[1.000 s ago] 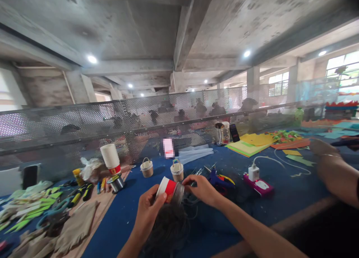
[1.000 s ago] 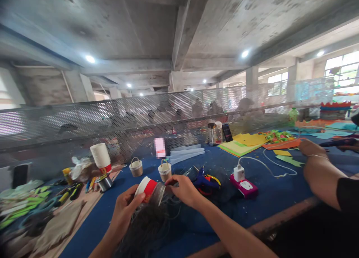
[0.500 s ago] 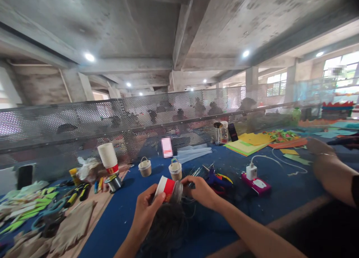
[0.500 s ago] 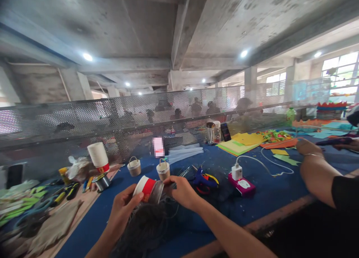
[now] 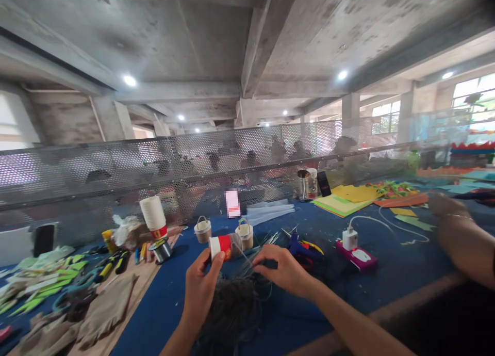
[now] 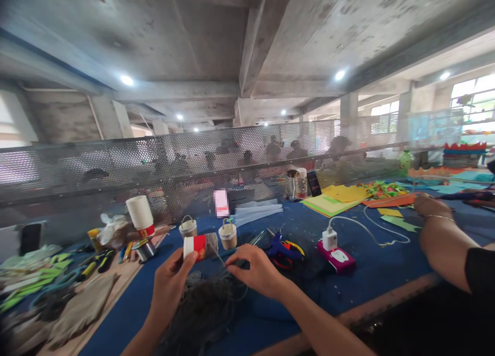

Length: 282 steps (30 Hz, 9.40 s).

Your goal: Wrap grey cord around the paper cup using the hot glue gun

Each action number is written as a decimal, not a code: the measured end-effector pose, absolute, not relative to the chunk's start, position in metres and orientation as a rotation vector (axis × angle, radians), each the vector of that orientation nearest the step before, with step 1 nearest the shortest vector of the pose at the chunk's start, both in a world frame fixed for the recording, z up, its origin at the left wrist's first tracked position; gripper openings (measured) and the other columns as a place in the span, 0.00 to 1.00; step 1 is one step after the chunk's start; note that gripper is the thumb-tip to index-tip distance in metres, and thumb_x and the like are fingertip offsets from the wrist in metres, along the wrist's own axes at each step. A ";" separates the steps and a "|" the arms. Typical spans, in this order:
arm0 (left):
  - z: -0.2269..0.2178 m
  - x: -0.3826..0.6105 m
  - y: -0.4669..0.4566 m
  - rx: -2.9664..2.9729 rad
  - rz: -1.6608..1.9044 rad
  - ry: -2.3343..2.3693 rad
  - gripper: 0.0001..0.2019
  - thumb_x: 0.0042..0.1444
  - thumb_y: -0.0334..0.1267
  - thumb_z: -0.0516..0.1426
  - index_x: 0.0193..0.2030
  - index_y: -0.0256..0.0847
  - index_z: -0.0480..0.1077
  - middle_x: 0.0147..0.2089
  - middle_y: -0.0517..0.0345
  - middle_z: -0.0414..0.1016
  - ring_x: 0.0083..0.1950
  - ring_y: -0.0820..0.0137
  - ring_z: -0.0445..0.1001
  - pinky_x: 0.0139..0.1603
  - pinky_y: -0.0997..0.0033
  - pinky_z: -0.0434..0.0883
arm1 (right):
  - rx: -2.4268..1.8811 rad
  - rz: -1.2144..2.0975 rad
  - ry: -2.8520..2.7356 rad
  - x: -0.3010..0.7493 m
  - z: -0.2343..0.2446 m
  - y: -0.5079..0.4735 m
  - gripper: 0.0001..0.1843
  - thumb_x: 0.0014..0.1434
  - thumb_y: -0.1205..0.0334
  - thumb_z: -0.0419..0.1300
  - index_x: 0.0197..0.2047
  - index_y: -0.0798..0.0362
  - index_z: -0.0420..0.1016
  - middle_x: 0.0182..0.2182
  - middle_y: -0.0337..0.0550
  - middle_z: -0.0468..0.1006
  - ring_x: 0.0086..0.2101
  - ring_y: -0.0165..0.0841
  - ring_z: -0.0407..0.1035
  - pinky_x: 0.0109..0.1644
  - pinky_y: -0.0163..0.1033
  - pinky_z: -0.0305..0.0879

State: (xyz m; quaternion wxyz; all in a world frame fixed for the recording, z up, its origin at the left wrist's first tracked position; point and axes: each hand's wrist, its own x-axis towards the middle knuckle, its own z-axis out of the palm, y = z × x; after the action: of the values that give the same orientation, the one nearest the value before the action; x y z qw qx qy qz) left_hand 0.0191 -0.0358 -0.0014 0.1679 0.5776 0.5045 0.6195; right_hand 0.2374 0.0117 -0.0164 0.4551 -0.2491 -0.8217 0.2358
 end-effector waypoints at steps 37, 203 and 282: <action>-0.003 0.021 -0.036 1.693 1.739 1.418 0.15 0.57 0.49 0.58 0.35 0.37 0.73 0.30 0.61 0.72 0.33 0.68 0.68 0.33 0.76 0.64 | -1.631 -0.168 -1.886 0.326 -0.050 0.048 0.15 0.61 0.64 0.57 0.51 0.56 0.67 0.44 0.53 0.76 0.45 0.43 0.73 0.49 0.43 0.65; -0.025 0.007 -0.014 2.451 1.767 1.655 0.10 0.62 0.39 0.56 0.45 0.40 0.76 0.41 0.50 0.80 0.44 0.60 0.77 0.45 0.64 0.73 | -0.843 1.044 -1.767 0.228 -0.016 0.018 0.22 0.59 0.43 0.60 0.43 0.55 0.76 0.17 0.30 0.60 0.14 0.24 0.57 0.17 0.29 0.55; -0.010 0.012 -0.025 1.751 1.726 1.663 0.20 0.55 0.49 0.60 0.47 0.35 0.78 0.36 0.59 0.81 0.38 0.63 0.74 0.37 0.74 0.69 | -0.853 1.043 -1.812 0.229 -0.017 0.019 0.20 0.59 0.46 0.61 0.43 0.55 0.77 0.16 0.30 0.61 0.15 0.24 0.57 0.17 0.29 0.56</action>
State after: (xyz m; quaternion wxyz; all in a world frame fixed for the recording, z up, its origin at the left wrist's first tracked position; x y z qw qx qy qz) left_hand 0.0121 -0.0246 -0.0102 0.0866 0.5876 0.5581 0.5794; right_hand 0.2293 0.0194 -0.0165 0.4275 -0.3415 -0.7255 0.4175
